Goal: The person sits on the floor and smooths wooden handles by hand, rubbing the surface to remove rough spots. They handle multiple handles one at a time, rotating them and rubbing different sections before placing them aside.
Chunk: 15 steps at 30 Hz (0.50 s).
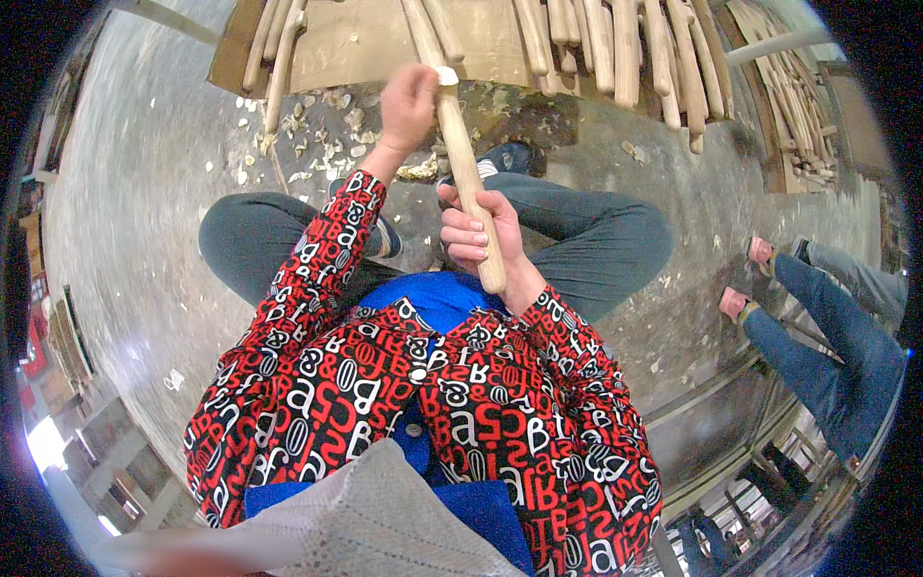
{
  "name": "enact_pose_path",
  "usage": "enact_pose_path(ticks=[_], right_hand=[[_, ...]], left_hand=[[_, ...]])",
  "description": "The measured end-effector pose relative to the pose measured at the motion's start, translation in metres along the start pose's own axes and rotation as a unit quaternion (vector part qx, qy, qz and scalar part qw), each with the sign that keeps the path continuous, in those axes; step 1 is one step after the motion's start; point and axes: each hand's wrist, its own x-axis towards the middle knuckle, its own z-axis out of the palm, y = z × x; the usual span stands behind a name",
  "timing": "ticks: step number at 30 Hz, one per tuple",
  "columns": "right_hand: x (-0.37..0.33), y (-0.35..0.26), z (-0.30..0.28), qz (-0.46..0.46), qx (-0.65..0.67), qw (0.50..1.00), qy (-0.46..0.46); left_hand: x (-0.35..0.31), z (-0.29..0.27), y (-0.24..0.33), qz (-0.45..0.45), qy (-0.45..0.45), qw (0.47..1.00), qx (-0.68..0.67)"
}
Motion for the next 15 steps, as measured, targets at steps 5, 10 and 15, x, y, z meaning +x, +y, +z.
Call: enact_pose_path(ticks=[5, 10, 15], right_hand=[[-0.004, -0.001, -0.003, 0.007, 0.000, 1.000, -0.008], [-0.003, -0.003, -0.005, 0.006, -0.009, 1.000, 0.004], [-0.004, -0.001, -0.003, -0.009, 0.008, 1.000, 0.005]], left_hand=[[0.011, -0.029, -0.025, -0.257, 0.048, 0.951, -0.166], [0.002, -0.043, -0.026, -0.075, -0.062, 0.995, -0.033], [-0.005, -0.031, 0.006, -0.015, -0.137, 0.989, 0.058]])
